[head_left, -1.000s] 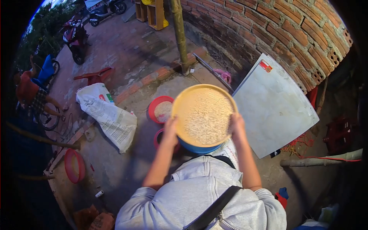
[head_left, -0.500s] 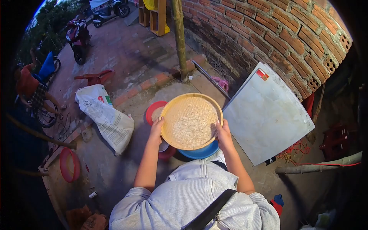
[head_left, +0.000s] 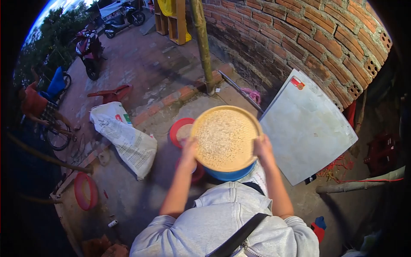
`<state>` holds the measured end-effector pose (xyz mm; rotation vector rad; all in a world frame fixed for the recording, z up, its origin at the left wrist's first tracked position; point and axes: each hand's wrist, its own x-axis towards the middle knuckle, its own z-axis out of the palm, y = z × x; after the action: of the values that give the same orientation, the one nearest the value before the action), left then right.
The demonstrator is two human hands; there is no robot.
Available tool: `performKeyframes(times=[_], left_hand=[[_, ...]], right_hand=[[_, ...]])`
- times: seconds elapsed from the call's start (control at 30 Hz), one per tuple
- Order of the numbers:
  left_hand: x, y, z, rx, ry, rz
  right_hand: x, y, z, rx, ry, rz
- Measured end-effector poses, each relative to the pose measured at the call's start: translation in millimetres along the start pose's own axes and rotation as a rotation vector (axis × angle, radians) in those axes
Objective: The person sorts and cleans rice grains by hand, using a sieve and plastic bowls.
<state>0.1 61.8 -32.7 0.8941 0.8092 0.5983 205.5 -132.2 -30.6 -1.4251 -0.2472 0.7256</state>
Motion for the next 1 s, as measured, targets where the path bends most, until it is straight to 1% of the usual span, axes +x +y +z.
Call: performKeyframes(times=[0.03,0.07,0.13,0.2,0.23,0.27,0.33,0.37,0.43,0.47,0.53,0.57,0.6,0.67,0.7,0.73,0.8,0.87,0.93,1.0], left_hand=[[-13,-8,20,0.054,-0.009,0.056],[-8,-39,33,0.110,0.066,0.124],[-23,-33,54,0.094,0.018,0.246],[-10,-20,28,0.026,-0.036,0.094],[-18,4,26,-0.056,-0.016,0.013],[-16,18,15,-0.008,-0.055,0.017],[-15,30,7,-0.042,-0.070,0.108],[-16,30,7,-0.039,-0.064,0.115],[-22,24,12,0.024,-0.020,0.227],[-22,19,11,0.025,-0.017,0.226],[-23,6,11,0.028,-0.058,0.159],[-26,1,13,0.002,-0.066,0.146],[-29,-3,16,0.000,-0.062,0.143],[-31,-9,18,-0.032,-0.089,0.115],[-30,-13,17,-0.028,-0.100,0.112],[-29,-18,17,-0.027,-0.100,0.113],[-31,-23,22,-0.010,-0.079,0.197],[-34,-20,24,-0.023,-0.071,0.206],[-37,-17,20,-0.069,-0.021,0.133],[-35,-17,6,-0.114,0.003,0.132]], right_hand=[[14,8,-14,0.059,0.099,-0.031],[21,5,-15,0.340,0.175,-0.065],[20,-4,-31,0.238,0.173,-0.056],[14,4,-23,0.093,0.118,-0.156],[5,-2,-18,-0.036,0.034,-0.066],[-5,-14,-5,-0.092,-0.040,-0.081],[-3,-12,0,-0.177,-0.080,-0.155],[-1,-13,1,-0.172,-0.088,-0.157],[-10,-38,8,-0.823,0.277,-0.795],[-12,-51,8,-0.822,0.274,-0.793],[-8,-76,8,-1.066,0.179,-1.024],[-4,-81,10,-1.087,0.147,-0.978],[0,-84,13,-1.089,0.143,-0.977],[11,-87,19,-1.112,-0.080,-0.915],[17,-85,23,-1.161,-0.115,-0.853],[21,-80,27,-1.159,-0.114,-0.854],[27,-72,36,-1.172,-0.189,-0.938],[27,-63,44,-1.184,-0.248,-0.989],[11,-65,58,-1.169,-0.439,-0.988],[-9,-68,68,-1.172,-0.606,-0.965]])
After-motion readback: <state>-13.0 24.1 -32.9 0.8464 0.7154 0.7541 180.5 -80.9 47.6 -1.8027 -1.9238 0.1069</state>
